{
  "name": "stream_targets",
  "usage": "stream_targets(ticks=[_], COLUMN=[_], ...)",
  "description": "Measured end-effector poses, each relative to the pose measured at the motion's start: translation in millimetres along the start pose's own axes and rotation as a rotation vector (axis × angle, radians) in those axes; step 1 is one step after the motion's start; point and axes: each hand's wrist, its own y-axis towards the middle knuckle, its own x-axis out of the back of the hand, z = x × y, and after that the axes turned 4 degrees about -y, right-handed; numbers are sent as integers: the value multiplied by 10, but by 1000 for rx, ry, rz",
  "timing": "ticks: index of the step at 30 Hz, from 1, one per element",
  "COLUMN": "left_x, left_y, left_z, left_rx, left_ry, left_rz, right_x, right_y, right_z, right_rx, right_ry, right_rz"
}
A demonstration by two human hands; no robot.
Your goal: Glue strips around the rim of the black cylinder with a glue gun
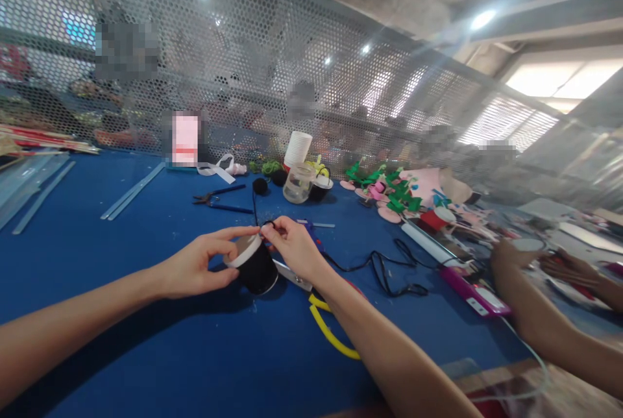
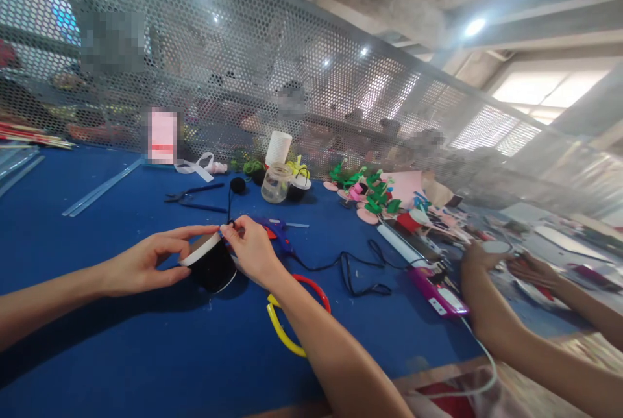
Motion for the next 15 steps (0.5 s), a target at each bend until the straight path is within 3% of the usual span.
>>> stream_targets(ticks=[6,15], left_x=[-13,-43], left_y=[5,7], left_z=[0,13], left_rx=[23,42], left_ry=[-7,28], left_rz=[-27,-89], right_x=[-71,-171], right_y=[-23,-92], right_z=[-26,-8], right_rx=[61,18], right_ry=[-121,-122], right_rz=[-41,-77])
